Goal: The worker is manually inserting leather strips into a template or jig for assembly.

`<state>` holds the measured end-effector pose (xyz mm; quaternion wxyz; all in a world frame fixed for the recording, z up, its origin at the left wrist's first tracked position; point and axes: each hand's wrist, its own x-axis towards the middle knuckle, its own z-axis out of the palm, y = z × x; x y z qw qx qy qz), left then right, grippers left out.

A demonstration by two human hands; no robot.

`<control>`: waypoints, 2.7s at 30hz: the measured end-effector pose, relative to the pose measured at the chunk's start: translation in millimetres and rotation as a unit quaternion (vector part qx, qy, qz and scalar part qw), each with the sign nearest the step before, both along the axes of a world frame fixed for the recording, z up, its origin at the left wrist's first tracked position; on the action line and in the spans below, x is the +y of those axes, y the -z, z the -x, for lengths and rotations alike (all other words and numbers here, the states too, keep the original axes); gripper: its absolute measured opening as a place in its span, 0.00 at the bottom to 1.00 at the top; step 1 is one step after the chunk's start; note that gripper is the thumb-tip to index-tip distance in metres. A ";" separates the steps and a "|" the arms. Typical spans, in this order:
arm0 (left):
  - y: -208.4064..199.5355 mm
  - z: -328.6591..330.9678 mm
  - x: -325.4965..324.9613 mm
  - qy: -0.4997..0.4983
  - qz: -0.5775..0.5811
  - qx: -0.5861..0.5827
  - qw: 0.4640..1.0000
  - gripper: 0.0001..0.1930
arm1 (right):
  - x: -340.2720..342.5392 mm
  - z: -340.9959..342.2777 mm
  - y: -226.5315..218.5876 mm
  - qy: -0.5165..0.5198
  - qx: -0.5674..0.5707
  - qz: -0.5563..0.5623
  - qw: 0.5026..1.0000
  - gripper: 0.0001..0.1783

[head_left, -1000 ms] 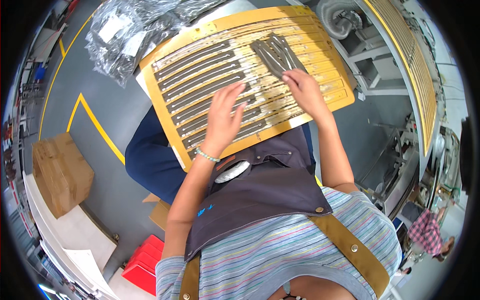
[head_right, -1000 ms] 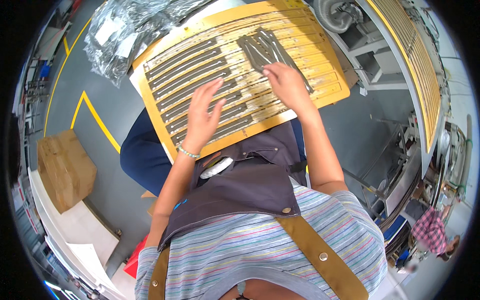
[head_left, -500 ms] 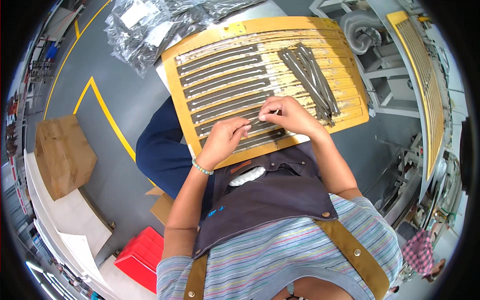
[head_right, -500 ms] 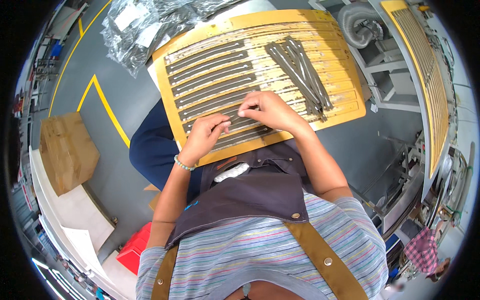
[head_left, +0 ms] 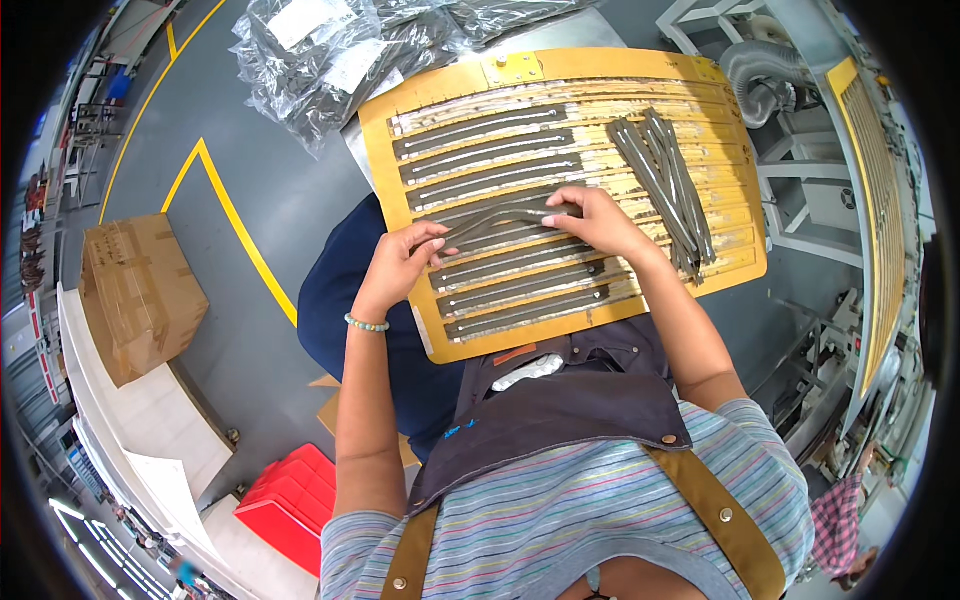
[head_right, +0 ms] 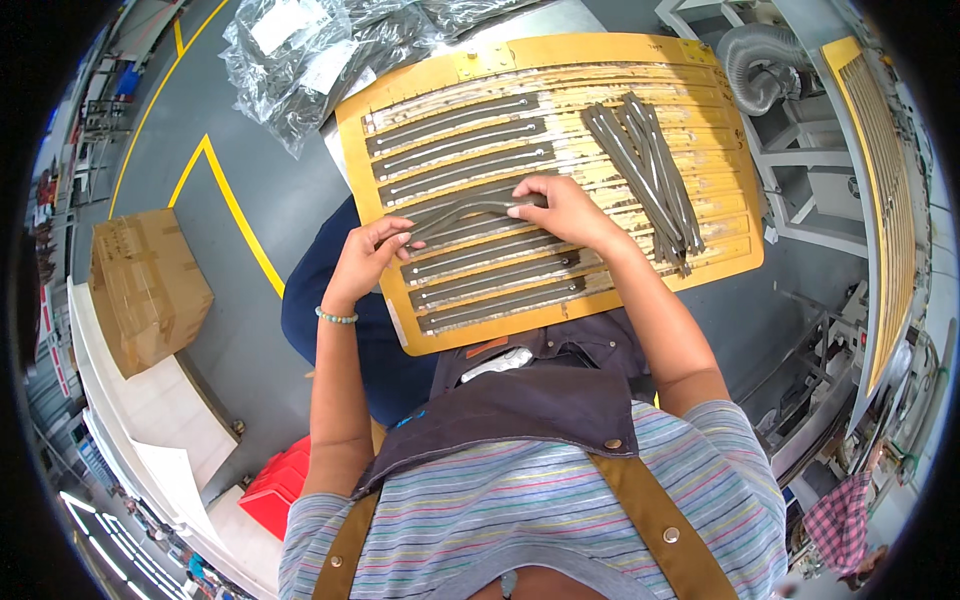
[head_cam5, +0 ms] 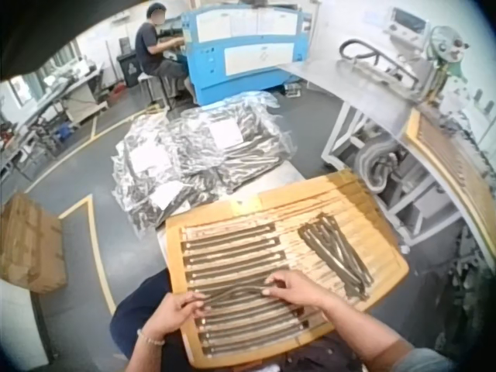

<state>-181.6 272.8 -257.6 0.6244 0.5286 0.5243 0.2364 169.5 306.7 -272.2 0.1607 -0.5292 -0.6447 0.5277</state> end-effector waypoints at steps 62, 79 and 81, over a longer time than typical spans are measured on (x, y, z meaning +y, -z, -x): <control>80.6 -22.5 164.5 -0.362 -0.161 0.447 0.802 0.44 | 190.6 4.4 42.5 0.184 0.066 0.040 0.980 0.12; 91.5 -22.3 165.1 -0.330 -0.188 0.479 0.791 0.43 | 172.3 23.1 43.5 0.162 -0.127 -0.247 0.947 0.13; 91.2 -23.1 165.1 -0.329 -0.199 0.486 0.785 0.43 | 170.2 24.2 43.4 0.165 -0.124 -0.248 0.946 0.13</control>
